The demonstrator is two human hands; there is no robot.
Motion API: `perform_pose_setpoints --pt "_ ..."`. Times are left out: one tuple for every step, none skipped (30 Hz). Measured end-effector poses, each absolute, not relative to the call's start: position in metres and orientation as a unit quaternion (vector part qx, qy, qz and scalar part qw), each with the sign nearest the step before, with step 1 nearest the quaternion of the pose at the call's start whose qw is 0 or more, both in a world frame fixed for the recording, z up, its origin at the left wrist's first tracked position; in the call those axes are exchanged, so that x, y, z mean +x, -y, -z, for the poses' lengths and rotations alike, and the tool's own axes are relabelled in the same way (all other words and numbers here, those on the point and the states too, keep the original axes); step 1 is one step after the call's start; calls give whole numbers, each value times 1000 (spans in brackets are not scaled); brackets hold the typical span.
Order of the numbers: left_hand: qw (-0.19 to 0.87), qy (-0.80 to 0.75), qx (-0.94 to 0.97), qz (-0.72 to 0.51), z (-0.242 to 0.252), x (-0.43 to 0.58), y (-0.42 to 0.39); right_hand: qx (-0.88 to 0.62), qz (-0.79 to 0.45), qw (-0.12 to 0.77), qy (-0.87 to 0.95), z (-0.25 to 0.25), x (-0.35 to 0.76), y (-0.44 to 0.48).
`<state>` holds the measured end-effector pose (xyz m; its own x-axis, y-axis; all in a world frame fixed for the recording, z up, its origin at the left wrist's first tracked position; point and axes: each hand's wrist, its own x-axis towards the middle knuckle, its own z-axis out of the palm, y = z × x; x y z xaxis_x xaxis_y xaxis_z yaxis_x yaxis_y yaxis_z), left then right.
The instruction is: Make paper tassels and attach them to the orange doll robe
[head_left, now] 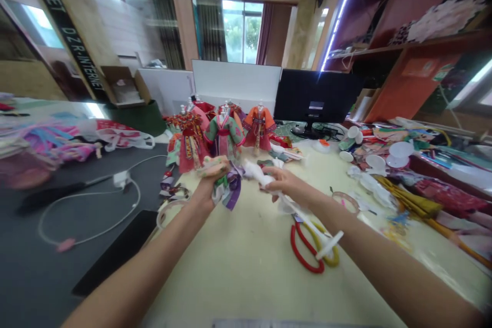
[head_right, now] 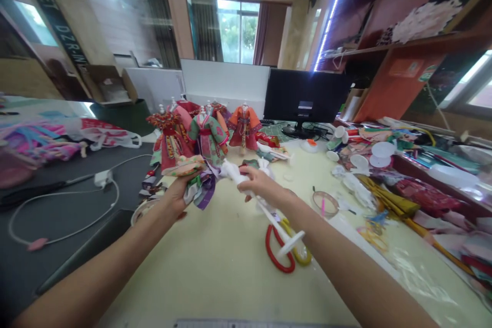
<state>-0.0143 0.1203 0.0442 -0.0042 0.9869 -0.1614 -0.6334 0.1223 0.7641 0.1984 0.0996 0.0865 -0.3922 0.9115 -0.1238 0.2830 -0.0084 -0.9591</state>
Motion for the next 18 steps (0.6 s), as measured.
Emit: perform_pose_setpoints --pt "655 -356 238 -623 -44 -22 -114 -473 -532 291 639 -83 190 -89" --pt "651 -356 229 -630 -44 -28 -108 -480 -527 289 638 -79 185 -78" --pt "647 -355 222 -637 -44 -34 -102 -491 -517 287 640 -75 182 -68" --pt "643 -353 216 -644 -44 -40 -96 -507 -500 283 643 -71 182 -59" --pt "637 -351 213 -652 -44 -45 -92 -533 -466 279 649 -67 183 -50" --pt "630 -348 213 -660 -44 -50 -88 -560 -430 273 653 -64 184 -44" --pt "623 -347 214 -668 -43 -54 -85 -584 -400 265 655 -60 186 -39" --pt "617 -345 218 -672 -41 -57 -82 -603 -372 253 659 -56 186 -37" --pt "614 -344 225 -674 -39 -60 -81 -615 -348 239 665 -53 185 -35" --pt "612 -342 233 -674 -36 -61 -80 -621 -329 225 675 -49 181 -36" --pt "609 -341 241 -674 -33 -61 -79 -623 -309 211 687 -45 175 -37" --pt "605 -339 249 -676 -29 -60 -78 -621 -290 198 700 -40 168 -40" --pt "599 -338 257 -678 -25 -58 -77 -619 -274 183 713 -35 159 -43" --pt "592 -339 266 -681 -21 -56 -75 -615 -260 168 725 -31 149 -46" --pt "586 -342 275 -681 -18 -55 -74 -612 -247 153 736 -26 140 -49" --pt "581 -348 283 -679 -14 -54 -72 -610 -234 139 744 -22 131 -52" --pt "579 -358 289 -673 -12 -54 -70 -611 -221 125 750 -19 124 -55" --pt "579 -369 293 -665 -10 -54 -68 -611 -206 114 756 -18 118 -58"
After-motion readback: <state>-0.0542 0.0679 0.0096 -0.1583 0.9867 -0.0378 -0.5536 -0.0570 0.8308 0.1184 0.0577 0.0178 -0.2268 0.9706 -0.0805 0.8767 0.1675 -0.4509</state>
